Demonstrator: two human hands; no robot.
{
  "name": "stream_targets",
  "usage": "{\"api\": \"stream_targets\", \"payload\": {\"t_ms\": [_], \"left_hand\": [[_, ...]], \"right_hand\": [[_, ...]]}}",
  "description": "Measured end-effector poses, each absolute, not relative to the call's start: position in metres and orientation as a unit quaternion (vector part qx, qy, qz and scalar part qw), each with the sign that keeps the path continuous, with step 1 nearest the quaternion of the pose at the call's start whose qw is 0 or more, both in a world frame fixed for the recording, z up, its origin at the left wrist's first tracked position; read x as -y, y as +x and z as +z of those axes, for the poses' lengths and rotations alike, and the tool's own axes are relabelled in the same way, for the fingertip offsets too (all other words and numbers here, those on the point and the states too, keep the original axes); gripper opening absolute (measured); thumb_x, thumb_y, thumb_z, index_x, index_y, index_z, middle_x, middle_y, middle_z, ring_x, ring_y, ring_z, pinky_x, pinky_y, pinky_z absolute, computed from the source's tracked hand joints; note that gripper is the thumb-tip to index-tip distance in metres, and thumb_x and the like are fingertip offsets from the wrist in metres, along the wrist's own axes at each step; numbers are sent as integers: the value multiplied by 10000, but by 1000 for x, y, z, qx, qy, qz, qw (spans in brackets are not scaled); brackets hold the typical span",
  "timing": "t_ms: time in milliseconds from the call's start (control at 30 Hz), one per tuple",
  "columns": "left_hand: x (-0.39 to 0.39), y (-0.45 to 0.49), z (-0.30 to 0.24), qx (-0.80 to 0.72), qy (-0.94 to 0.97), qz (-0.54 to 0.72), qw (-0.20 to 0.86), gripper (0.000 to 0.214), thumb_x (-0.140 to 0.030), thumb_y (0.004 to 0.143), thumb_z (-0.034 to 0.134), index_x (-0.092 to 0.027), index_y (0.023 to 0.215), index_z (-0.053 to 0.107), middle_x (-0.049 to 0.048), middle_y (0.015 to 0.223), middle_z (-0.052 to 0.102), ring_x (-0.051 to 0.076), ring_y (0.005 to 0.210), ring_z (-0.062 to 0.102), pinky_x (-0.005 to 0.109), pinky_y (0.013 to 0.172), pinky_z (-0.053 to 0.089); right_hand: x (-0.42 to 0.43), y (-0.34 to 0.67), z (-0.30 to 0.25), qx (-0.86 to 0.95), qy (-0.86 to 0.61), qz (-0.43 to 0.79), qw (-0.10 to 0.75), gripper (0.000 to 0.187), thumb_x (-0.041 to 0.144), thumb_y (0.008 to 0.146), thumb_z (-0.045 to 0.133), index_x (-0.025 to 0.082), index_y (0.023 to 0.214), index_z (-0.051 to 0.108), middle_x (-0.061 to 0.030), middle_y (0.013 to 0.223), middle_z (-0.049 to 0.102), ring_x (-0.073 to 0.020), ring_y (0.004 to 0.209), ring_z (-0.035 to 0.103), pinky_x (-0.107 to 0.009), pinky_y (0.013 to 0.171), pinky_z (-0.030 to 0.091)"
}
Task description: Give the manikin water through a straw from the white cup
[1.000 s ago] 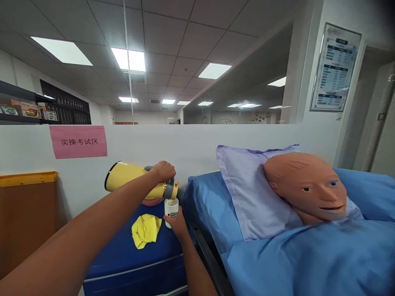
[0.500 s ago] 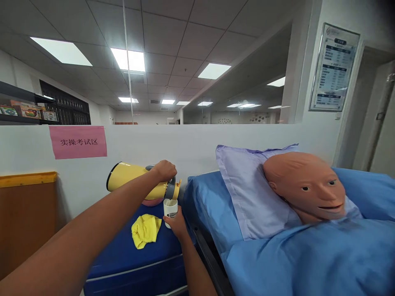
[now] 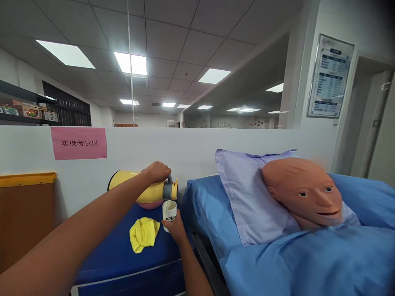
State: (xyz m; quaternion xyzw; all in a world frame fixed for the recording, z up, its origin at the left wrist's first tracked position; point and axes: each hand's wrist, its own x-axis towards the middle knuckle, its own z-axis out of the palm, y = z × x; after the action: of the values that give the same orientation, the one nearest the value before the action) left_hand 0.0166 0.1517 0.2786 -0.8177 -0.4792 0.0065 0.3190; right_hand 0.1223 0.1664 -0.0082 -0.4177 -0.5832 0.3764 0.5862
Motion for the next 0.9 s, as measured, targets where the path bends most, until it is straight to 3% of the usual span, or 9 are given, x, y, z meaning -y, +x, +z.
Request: {"api": "stream_targets", "payload": {"t_ms": [267, 400, 900], "left_hand": [[-145, -81, 291, 683, -638, -205, 290, 429, -364, 971, 303, -186, 968, 694, 128, 909, 734, 243, 804, 688, 283, 611, 443], [-136, -129, 280, 739, -561, -280, 247, 380, -281, 954, 317, -171, 905, 677, 96, 909, 739, 214, 784, 671, 259, 590, 423], [-123, -223, 217, 767, -467, -420, 132, 357, -419, 905, 426, -169, 726, 607, 108, 776, 669, 278, 786, 623, 307, 611, 389]], "right_hand": [[-164, 123, -7, 585, -421, 367, 588, 518, 245, 583, 740, 181, 1044, 513, -73, 945, 693, -261, 861, 667, -354, 779, 518], [-164, 123, -6, 586, -420, 368, 587, 523, 255, 585, 743, 182, 1046, 508, -85, 990, 682, -261, 908, 657, -355, 828, 506], [-163, 123, -8, 591, -413, 384, 576, 507, 302, 612, 743, 181, 1045, 507, -65, 954, 689, -241, 862, 666, -334, 773, 524]]}}
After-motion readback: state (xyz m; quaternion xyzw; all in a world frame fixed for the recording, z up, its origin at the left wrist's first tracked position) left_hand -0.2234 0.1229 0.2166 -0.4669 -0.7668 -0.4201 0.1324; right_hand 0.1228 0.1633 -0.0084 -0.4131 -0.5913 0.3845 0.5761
